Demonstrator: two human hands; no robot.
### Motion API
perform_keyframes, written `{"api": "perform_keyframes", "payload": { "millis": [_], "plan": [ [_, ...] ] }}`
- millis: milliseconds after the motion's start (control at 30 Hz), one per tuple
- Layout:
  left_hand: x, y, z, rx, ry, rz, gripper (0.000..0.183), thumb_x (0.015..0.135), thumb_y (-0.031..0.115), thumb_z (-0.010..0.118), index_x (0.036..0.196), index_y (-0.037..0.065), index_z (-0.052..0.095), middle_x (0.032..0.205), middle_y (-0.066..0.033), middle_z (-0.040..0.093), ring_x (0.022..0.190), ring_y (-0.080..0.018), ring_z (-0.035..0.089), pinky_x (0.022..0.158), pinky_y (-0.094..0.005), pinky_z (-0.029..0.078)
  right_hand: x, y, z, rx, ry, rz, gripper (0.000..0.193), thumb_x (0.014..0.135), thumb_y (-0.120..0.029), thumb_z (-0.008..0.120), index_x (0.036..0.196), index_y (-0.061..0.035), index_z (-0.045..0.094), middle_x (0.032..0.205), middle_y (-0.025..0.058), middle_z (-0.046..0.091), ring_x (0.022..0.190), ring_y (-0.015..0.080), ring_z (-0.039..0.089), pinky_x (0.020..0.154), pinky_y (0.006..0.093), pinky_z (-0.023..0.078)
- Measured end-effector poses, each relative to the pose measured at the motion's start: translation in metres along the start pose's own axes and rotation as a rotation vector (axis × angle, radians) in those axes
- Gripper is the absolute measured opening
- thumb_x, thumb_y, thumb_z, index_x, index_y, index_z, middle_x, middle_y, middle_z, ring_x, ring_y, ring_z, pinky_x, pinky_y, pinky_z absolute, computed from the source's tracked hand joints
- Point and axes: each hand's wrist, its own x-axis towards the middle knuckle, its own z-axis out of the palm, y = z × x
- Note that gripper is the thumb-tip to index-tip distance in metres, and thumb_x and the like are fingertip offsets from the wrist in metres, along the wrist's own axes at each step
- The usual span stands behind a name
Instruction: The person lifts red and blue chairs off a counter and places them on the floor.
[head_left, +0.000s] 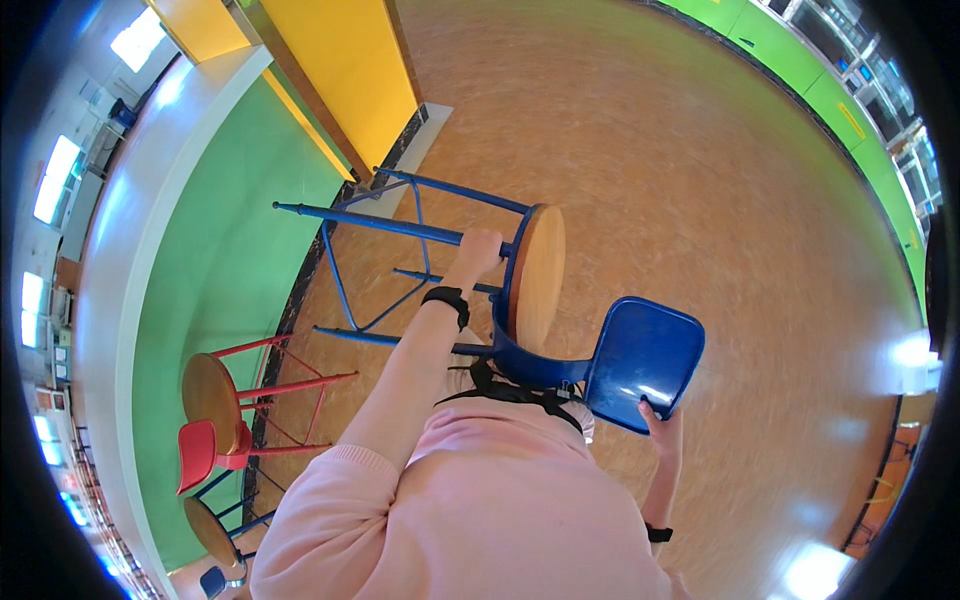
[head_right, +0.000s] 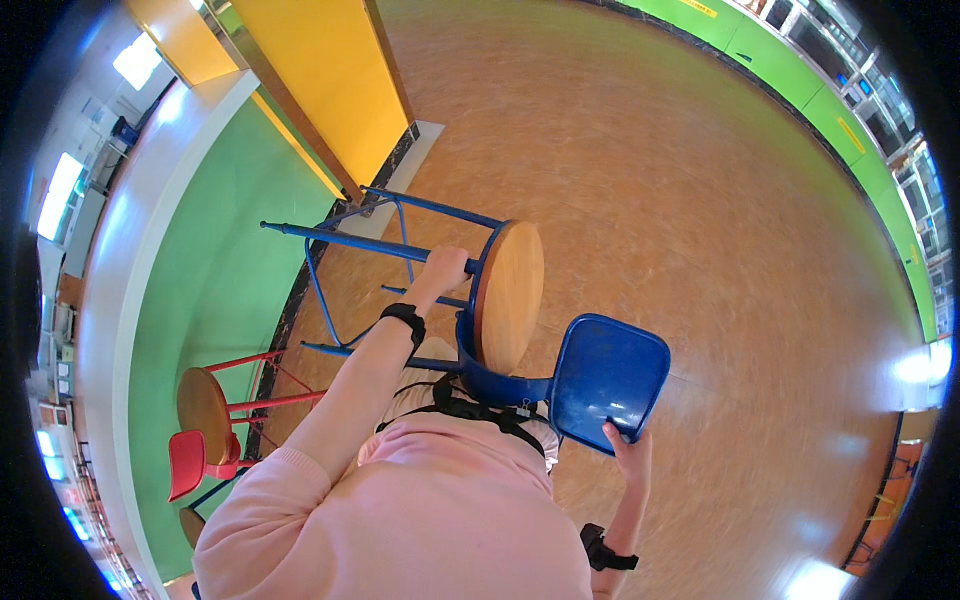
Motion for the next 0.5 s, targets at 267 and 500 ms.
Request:
{"api": "perform_keyframes", "payload": {
  "millis": [267,500],
  "plan": [
    [-0.027,-0.026,-0.016,-0.070,0.033,-0.150,0.013,0.059,0.016,0.060,0.065,0.005,0.058,0.068,-0.0152,0.058,0.068,-0.0305,0.056,0.060,-0.0394,0.045,0.004,-0.044,0.014,-0.052,0.025,-0.099,0.026,0.067,-0.021,0.068,0.073,0.0029,0.059,0.064,0.0043,0.059,0.060,0.0095,0.052,0.055,0.0257,0.040],
    [-0.069,-0.041,-0.033,-0.157,0.140,-0.346,0.015,0.057,0.011,0.059,0.069,0.003,0.057,0.068,-0.0185,0.056,0.069,-0.0338,0.055,0.060,-0.0413,0.044,0.020,-0.069,0.011,-0.310,-0.191,-0.237,0.022,0.067,-0.017,0.067,0.067,0.0036,0.059,0.049,0.0082,0.053,0.045,0.0067,0.042,0.042,0.0259,0.033]
  ]
}}
